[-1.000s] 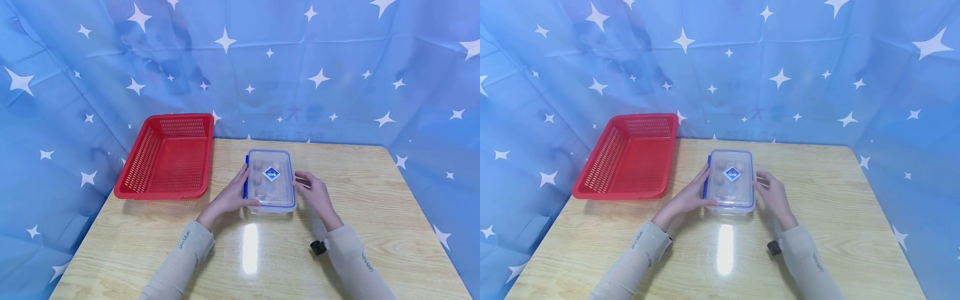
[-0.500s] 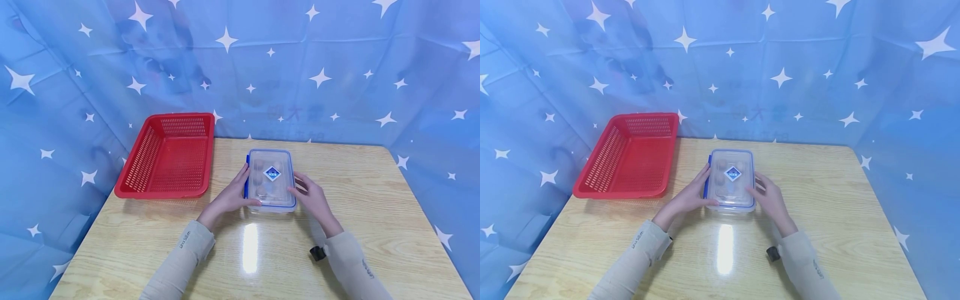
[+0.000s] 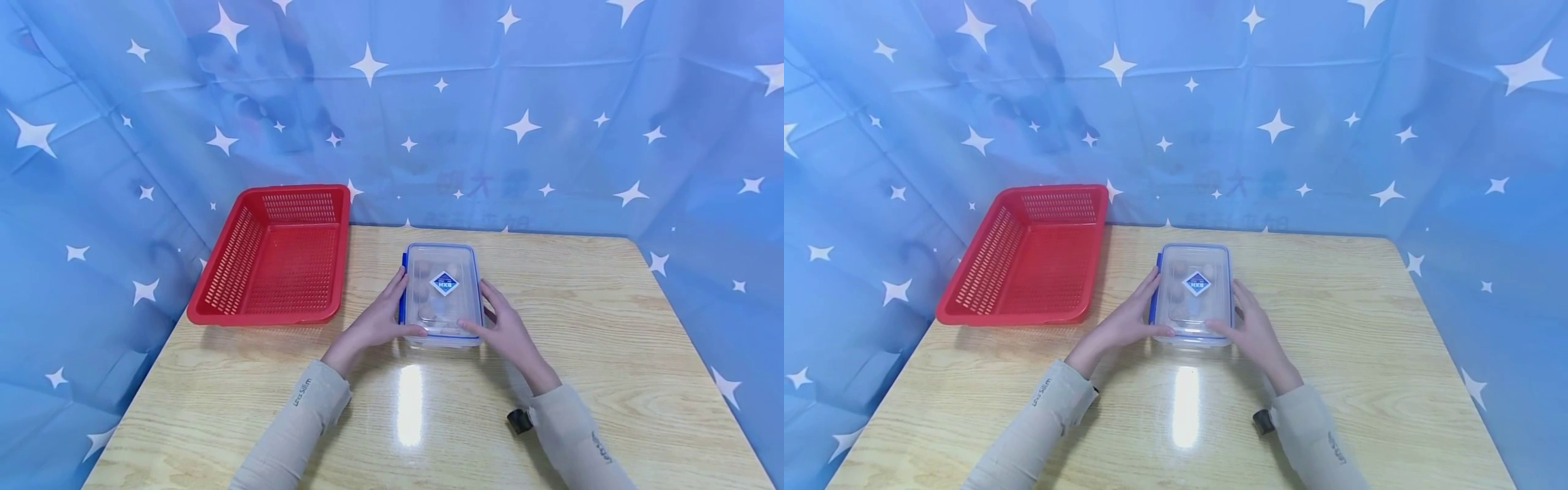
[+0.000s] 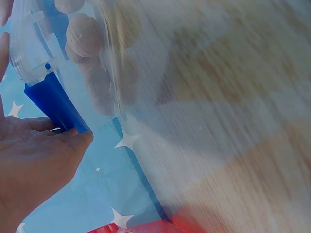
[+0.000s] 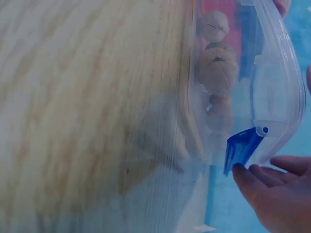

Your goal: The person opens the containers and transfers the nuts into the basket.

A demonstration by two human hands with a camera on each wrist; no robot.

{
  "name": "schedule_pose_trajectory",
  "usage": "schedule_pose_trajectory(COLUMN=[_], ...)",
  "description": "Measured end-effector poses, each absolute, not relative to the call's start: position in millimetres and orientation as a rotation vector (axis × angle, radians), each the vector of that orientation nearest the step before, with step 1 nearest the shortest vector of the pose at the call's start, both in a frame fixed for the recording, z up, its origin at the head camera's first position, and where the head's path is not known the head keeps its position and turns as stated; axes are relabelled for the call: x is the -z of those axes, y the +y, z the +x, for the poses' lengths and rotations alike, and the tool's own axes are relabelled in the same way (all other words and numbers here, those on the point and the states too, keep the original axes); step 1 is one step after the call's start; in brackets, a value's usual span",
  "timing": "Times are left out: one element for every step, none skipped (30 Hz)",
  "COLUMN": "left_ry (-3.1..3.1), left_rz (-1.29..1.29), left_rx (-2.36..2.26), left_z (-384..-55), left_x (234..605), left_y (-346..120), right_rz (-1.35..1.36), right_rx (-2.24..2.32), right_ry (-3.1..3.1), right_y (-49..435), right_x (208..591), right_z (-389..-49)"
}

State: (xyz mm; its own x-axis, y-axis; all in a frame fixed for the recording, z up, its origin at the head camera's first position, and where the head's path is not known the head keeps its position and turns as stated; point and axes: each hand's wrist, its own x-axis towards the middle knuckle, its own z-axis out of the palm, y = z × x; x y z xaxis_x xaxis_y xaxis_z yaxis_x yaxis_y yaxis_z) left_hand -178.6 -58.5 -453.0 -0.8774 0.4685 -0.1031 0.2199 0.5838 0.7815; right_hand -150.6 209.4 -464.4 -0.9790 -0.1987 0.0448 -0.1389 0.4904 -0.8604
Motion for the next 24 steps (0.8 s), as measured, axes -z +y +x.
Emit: schedule_pose_trajectory(left_ry=[2.519, 2.518, 2.517, 2.517, 2.517, 2.517, 2.517, 2.517, 2.517, 2.519, 2.52, 2.52, 2.518, 2.513, 2.508, 2.503, 2.504, 2.499, 2.497, 2.496, 2.497, 2.493, 2.482, 2.461], left_rz=[0.568, 0.571, 0.573, 0.575, 0.574, 0.573, 0.57, 0.568, 0.565, 0.564, 0.565, 0.565, 0.565, 0.565, 0.564, 0.561, 0.556, 0.546, 0.537, 0.522, 0.505, 0.481, 0.46, 0.436], left_rx=[-1.183, -1.185, -1.188, -1.19, -1.19, -1.192, -1.192, -1.192, -1.192, -1.19, -1.192, -1.194, -1.197, -1.204, -1.211, -1.219, -1.22, -1.23, -1.245, -1.265, -1.286, -1.318, -1.362, -1.422], left_z=[-178.8, -179.0, -179.0, -178.9, -179.0, -178.9, -178.7, -178.5, -178.3, -178.2, -178.1, -178.1, -178.2, -178.2, -178.3, -178.5, -178.9, -179.7, -180.4, -181.1, -182.4, -183.4, -184.8, -186.0], left_x=[453.3, 453.7, 453.8, 453.8, 453.9, 453.9, 453.6, 453.4, 453.1, 453.1, 453.0, 453.1, 453.3, 453.3, 453.5, 453.9, 454.5, 455.5, 456.0, 456.4, 457.1, 457.5, 457.9, 457.9], left_y=[-58.5, -58.4, -58.4, -58.3, -58.2, -58.2, -58.1, -58.0, -57.9, -57.8, -57.8, -57.8, -57.5, -57.2, -57.0, -57.0, -57.0, -57.2, -57.2, -57.2, -57.3, -57.2, -56.9, -56.5], right_rz=[-0.314, -0.32, -0.327, -0.333, -0.339, -0.344, -0.349, -0.349, -0.353, -0.353, -0.355, -0.355, -0.355, -0.352, -0.35, -0.348, -0.347, -0.345, -0.344, -0.341, -0.338, -0.335, -0.331, -0.327], right_rx=[1.518, 1.51, 1.505, 1.502, 1.492, 1.488, 1.479, 1.47, 1.458, 1.44, 1.426, 1.416, 1.404, 1.393, 1.38, 1.369, 1.357, 1.343, 1.33, 1.319, 1.313, 1.307, 1.304, 1.303], right_ry=[2.663, 2.668, 2.669, 2.67, 2.672, 2.671, 2.669, 2.668, 2.665, 2.664, 2.661, 2.657, 2.658, 2.66, 2.662, 2.664, 2.666, 2.67, 2.676, 2.679, 2.679, 2.681, 2.682, 2.682], right_y=[209.2, 209.0, 208.8, 208.6, 208.5, 208.6, 208.7, 208.7, 208.8, 209.0, 209.1, 209.2, 209.5, 209.7, 209.8, 209.7, 209.3, 208.8, 208.2, 207.5, 206.9, 206.3, 205.8, 205.5], right_x=[464.2, 464.4, 464.4, 464.8, 465.1, 465.6, 466.1, 466.7, 467.1, 467.5, 468.0, 468.5, 469.0, 469.7, 470.5, 471.3, 471.9, 472.3, 472.5, 472.4, 472.0, 471.2, 470.2, 469.3], right_z=[-149.9, -149.5, -149.2, -149.0, -148.9, -149.0, -149.1, -149.0, -148.9, -148.7, -148.4, -148.2, -147.9, -147.7, -147.4, -147.2, -147.2, -147.2, -147.0, -146.9, -146.7, -146.4, -146.1, -145.7])
